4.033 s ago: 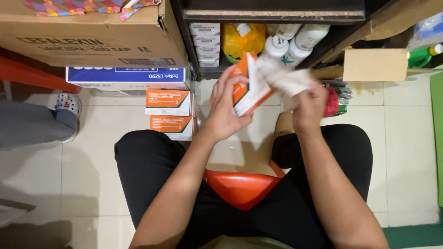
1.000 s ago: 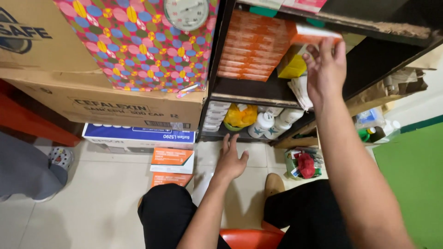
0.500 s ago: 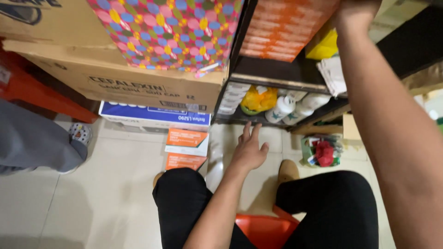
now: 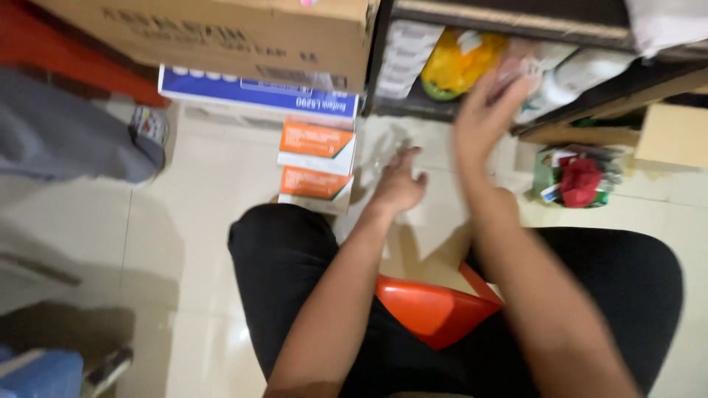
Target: The person sits on a small red stool and wipes the surfaces of several small orange and white boxes using a white cloth. They pick up each box from a stack on the floor, clean it thoroughly, and then place it onto a nearby shelf.
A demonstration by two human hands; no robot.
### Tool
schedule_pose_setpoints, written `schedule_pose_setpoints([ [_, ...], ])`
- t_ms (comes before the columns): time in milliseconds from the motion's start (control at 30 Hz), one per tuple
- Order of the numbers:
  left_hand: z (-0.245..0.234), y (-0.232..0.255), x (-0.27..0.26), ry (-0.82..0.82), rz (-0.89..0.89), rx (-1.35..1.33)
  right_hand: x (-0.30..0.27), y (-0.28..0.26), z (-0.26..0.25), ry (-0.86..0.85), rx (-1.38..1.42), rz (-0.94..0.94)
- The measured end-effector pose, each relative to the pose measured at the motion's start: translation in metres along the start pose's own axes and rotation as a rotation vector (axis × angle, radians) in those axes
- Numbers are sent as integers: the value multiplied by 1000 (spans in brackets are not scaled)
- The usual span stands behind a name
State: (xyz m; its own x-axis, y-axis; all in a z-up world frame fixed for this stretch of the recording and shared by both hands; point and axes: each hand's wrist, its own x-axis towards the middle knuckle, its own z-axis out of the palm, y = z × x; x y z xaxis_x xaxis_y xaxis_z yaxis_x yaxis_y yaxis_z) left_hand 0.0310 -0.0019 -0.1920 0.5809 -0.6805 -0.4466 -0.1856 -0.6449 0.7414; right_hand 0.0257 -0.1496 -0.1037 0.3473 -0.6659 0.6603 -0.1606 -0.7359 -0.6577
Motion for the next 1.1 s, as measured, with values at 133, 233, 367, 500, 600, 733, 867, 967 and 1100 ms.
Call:
schedule_pose_setpoints([
  [133, -9, -78, 14, 119, -266, 25, -193, 58, 35, -126, -5, 152],
  [233, -36, -135, 26, 350, -480, 72, -242, 16, 27, -680, 193, 720],
  [367, -53, -228, 59, 540, -673, 49, -241, -5, 30, -1135, 499, 979],
  [500, -74, -240, 63, 573, -671, -1, -204, -26, 39, -1055, 666, 1003],
  [600, -82, -269, 82, 511, -675, 111, -238, 3, 68, -1270, 576, 1031],
  [733, -105, -271, 105, 391, -810, 272, -217, -11, 66, -923, 758, 1399],
  [867, -93, -226, 77, 590, -801, 183, -212, -5, 48, -501, 821, 1549],
  [967, -76, -169, 67, 495, -655, -32, -198, 25, 22, -312, 660, 1504],
  [1100, -78, -13, 16, 131, -492, -738, -182, 143, 14, -333, 232, 1208],
])
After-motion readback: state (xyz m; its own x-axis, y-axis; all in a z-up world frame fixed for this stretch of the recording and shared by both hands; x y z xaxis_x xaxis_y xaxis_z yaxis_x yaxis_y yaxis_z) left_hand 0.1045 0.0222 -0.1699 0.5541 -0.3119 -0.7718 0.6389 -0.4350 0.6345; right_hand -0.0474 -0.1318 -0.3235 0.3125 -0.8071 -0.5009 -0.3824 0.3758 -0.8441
